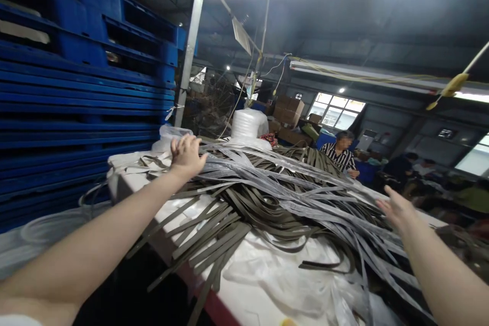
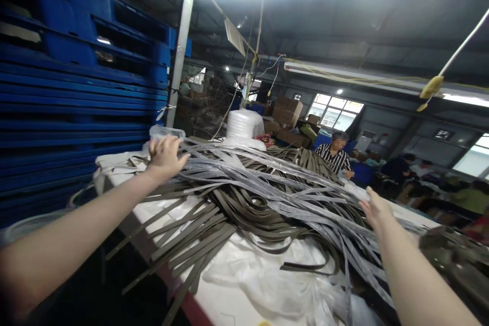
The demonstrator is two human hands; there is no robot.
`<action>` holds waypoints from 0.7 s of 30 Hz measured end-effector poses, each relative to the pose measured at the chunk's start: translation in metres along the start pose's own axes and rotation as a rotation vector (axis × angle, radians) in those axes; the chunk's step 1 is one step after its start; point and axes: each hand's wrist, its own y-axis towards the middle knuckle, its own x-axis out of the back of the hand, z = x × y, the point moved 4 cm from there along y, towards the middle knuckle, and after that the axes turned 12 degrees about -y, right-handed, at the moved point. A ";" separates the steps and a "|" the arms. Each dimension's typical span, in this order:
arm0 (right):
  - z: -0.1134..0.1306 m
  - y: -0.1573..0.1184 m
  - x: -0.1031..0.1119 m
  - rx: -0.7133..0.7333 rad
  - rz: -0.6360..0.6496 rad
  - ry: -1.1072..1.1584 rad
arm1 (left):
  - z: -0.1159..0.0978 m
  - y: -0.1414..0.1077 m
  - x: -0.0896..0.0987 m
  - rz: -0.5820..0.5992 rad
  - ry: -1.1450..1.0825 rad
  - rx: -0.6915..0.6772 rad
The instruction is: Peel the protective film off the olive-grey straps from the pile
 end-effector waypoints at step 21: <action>-0.102 -0.400 0.007 0.689 0.852 -0.740 | -0.056 -0.373 0.006 0.644 -0.586 0.053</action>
